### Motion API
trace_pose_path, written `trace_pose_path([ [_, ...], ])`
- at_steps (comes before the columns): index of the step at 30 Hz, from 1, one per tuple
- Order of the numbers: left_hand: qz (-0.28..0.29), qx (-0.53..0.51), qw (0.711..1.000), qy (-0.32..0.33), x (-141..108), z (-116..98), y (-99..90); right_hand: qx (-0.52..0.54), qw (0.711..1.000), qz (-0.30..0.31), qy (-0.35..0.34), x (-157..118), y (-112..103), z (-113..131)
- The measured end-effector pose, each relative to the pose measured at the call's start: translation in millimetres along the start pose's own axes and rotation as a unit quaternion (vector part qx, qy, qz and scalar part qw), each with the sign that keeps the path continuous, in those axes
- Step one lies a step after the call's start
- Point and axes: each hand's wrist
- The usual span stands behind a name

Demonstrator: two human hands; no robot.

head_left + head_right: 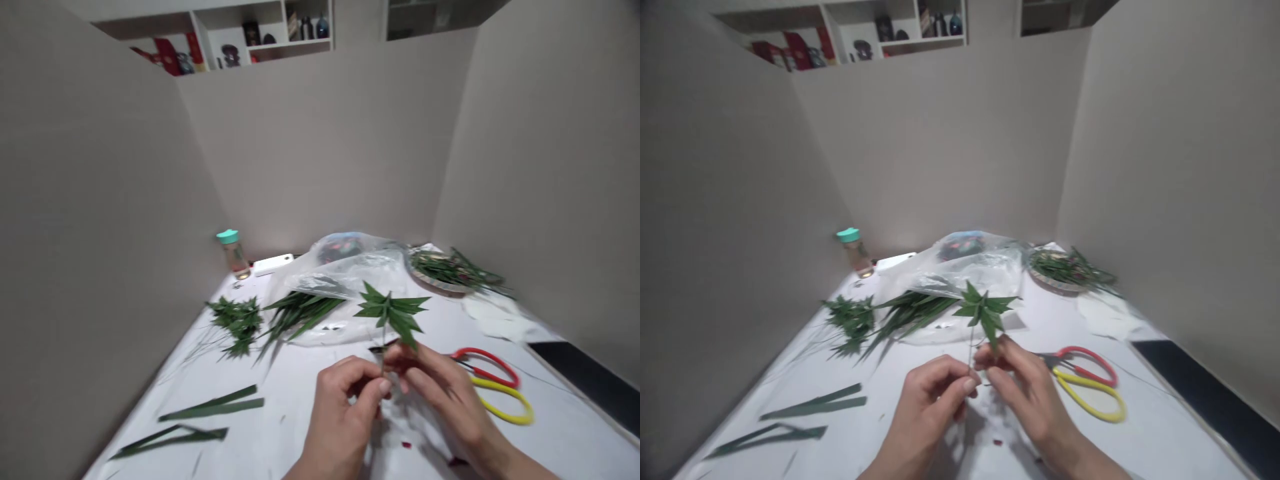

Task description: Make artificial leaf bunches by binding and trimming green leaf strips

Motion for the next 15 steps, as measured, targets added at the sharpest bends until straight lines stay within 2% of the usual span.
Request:
trace_pose_path([
  [3, -0.039, 0.008, 0.999, -0.005, 1.8, -12.2, -17.2, -0.007, 1.000, -0.015, 0.027, -0.5, -1.2, -3.1],
  [5, -0.081, 0.033, 0.996, 0.007, 1.1, -20.1, -41.6, -0.039, 0.999, 0.004, 0.036, -0.1, -4.3, -11.3],
  [8, -0.139, 0.103, 0.985, 0.020, -1.5, -26.2, -93.2, -0.091, 0.995, 0.050, 0.014, 0.5, -10.5, -27.4],
  [12, -0.205, 0.216, 0.955, 0.001, -2.1, -23.8, -167.2, -0.112, 0.991, 0.072, 0.006, -2.5, -12.3, -43.7],
  [15, -0.222, 0.308, 0.925, -0.024, -7.1, -21.8, -205.3, -0.079, 0.995, 0.044, 0.044, -9.1, -7.3, -53.0],
])
Point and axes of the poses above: each hand's wrist, its own x-axis towards the middle knuckle, its own y-axis out of the palm, z = x × y, and after that the axes turned 7 degrees about -x, right-handed
